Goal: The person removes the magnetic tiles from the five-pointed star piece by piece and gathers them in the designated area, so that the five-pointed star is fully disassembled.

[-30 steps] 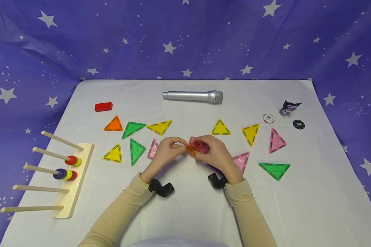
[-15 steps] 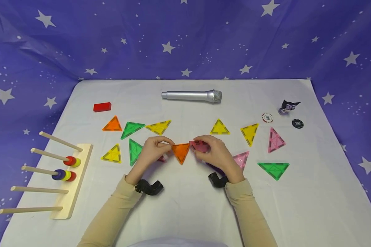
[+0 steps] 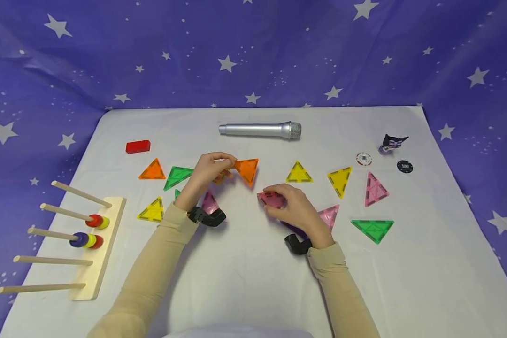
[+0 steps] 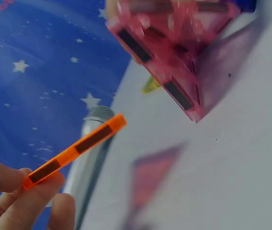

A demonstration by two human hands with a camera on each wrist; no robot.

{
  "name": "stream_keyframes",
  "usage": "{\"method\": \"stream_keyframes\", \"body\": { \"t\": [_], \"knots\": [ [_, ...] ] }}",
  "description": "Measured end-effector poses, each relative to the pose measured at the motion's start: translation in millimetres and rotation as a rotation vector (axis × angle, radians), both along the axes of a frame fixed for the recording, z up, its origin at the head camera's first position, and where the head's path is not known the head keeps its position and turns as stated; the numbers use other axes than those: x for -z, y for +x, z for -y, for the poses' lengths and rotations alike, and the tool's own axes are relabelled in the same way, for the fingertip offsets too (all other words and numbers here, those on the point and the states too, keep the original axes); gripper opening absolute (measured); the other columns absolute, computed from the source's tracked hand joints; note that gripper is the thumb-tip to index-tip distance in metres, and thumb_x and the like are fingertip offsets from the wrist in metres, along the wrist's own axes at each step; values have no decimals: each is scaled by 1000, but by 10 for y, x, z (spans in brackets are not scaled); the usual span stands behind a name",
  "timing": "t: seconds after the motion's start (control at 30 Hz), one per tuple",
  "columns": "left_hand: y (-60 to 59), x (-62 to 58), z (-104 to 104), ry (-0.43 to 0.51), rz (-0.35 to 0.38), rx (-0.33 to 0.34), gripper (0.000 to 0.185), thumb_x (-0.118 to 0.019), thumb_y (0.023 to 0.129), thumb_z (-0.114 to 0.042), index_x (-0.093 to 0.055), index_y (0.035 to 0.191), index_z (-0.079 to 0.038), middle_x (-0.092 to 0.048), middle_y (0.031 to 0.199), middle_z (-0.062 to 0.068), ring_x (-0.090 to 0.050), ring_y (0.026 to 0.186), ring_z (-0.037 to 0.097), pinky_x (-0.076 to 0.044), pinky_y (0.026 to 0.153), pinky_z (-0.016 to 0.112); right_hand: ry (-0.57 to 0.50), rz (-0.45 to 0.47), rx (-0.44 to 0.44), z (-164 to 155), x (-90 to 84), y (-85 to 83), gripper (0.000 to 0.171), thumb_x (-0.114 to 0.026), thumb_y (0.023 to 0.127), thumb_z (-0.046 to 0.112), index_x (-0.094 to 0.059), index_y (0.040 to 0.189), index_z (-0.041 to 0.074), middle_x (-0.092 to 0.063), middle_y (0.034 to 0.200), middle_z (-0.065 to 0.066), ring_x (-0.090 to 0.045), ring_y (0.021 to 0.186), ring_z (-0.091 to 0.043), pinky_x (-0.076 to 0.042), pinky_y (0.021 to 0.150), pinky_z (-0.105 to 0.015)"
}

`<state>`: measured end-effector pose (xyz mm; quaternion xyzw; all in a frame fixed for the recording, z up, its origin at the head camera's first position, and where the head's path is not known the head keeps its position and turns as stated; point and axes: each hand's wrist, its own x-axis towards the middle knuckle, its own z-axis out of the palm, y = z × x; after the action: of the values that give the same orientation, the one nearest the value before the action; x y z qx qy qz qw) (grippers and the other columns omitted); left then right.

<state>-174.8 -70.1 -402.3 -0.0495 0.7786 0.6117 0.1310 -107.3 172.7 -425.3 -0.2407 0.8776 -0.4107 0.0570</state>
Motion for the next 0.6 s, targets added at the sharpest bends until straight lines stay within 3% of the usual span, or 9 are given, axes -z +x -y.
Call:
{"method": "stream_keyframes", "body": {
  "t": [0.13,0.23,0.4,0.6],
  "knots": [
    [-186,98,-160,27,40,9,17,-59,83,-15,-70,95,-9,-64,98,4,-59,63,29,-31,44,24,-1,19,-2,-1,7,-9,40,-71,75,17,-62,113,12,-61,106,0,-52,89,-17,-44,81,-35],
    [-264,172,-252,37,29,22,17,-59,85,-12,-69,97,-7,-64,93,9,-62,61,27,-33,45,22,3,26,-4,0,8,-14,40,-71,75,18,-62,114,12,-60,108,-1,-53,93,-17,-43,85,-36],
    [-314,251,-310,-62,-27,100,17,-58,86,-11,-70,98,-8,-64,71,18,-60,57,28,-37,46,21,11,34,-5,-2,5,-15,41,-70,75,18,-61,115,12,-60,110,-1,-52,97,-17,-41,88,-37],
    [-321,289,-309,-146,-67,208,19,-67,81,-13,-69,99,-7,-67,77,12,-58,59,23,-44,53,24,13,38,-5,-13,18,-17,41,-70,76,17,-61,115,10,-59,112,-2,-52,99,-17,-41,89,-37]
  ]
}}
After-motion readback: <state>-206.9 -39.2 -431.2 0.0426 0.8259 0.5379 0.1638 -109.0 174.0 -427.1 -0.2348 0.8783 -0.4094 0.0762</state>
